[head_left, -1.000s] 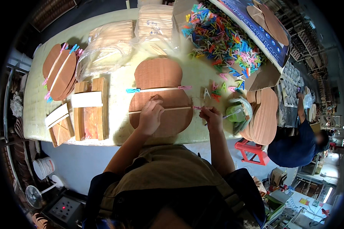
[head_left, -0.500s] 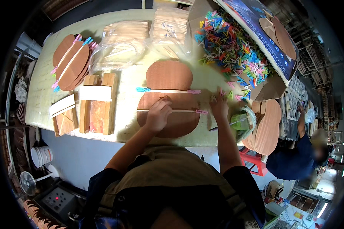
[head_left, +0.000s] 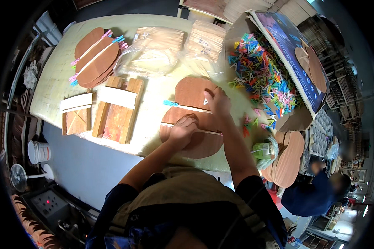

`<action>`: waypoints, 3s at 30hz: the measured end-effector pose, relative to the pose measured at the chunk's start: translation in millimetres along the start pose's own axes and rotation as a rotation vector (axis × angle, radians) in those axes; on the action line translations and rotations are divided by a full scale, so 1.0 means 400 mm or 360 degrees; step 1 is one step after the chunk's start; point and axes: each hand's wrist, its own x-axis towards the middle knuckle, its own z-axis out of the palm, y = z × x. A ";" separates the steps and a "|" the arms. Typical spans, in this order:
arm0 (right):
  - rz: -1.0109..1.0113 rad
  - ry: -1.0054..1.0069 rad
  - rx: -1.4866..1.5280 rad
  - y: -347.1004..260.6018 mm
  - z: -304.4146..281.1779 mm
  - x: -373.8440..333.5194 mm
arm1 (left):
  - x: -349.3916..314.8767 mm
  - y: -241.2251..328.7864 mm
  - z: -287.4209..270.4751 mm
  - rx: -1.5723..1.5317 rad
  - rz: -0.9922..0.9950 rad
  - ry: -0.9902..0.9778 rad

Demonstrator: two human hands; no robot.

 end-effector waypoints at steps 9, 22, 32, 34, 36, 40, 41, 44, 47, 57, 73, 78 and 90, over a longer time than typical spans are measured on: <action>-0.0015 -0.1207 0.1622 -0.218 0.103 0.014 | -0.028 -0.020 0.021 0.0110 -0.0068 -0.0008; -0.0747 -0.1608 0.0692 -0.348 0.105 -0.054 | -0.049 -0.013 0.037 -0.0498 -0.0720 -0.0153; 0.0759 0.0972 -0.1158 0.560 -0.540 -0.340 | -0.137 0.055 -0.106 0.0214 -0.0429 0.0353; 0.1971 0.0813 -0.1660 0.713 -0.627 -0.499 | -0.197 0.073 -0.121 0.0143 -0.0871 0.0473; 0.2456 0.0517 -0.1416 0.813 -0.667 -0.630 | -0.238 0.081 -0.118 -0.0116 -0.1646 0.0490; 0.2518 0.0167 -0.0901 0.939 -0.692 -0.730 | -0.251 0.066 -0.118 -0.1540 -0.2105 0.0367; 0.2504 0.0118 -0.0834 0.960 -0.695 -0.736 | -0.246 0.065 -0.126 -0.1647 -0.2008 0.0227; 0.2463 0.0022 -0.0656 1.011 -0.706 -0.736 | -0.237 0.075 -0.186 -0.1746 -0.1930 0.0242; 0.2453 -0.0037 -0.0542 1.038 -0.715 -0.739 | -0.228 0.084 -0.263 -0.1713 -0.1898 0.0565; 0.2502 -0.0121 -0.0379 1.074 -0.736 -0.795 | -0.105 -0.207 -0.628 -0.1209 -0.1411 0.1601; 0.2300 -0.0073 -0.0544 0.972 -0.684 -0.793 | 0.017 -0.752 -0.706 0.1572 -0.1713 0.1461; 0.2186 0.0180 -0.0253 1.018 -0.689 -0.799 | 0.170 -0.105 -0.015 -0.0637 -0.1019 -0.0166; 0.2333 0.0505 -0.0102 0.849 -0.744 -0.765 | 0.167 0.573 0.651 -0.0012 0.1345 -0.1459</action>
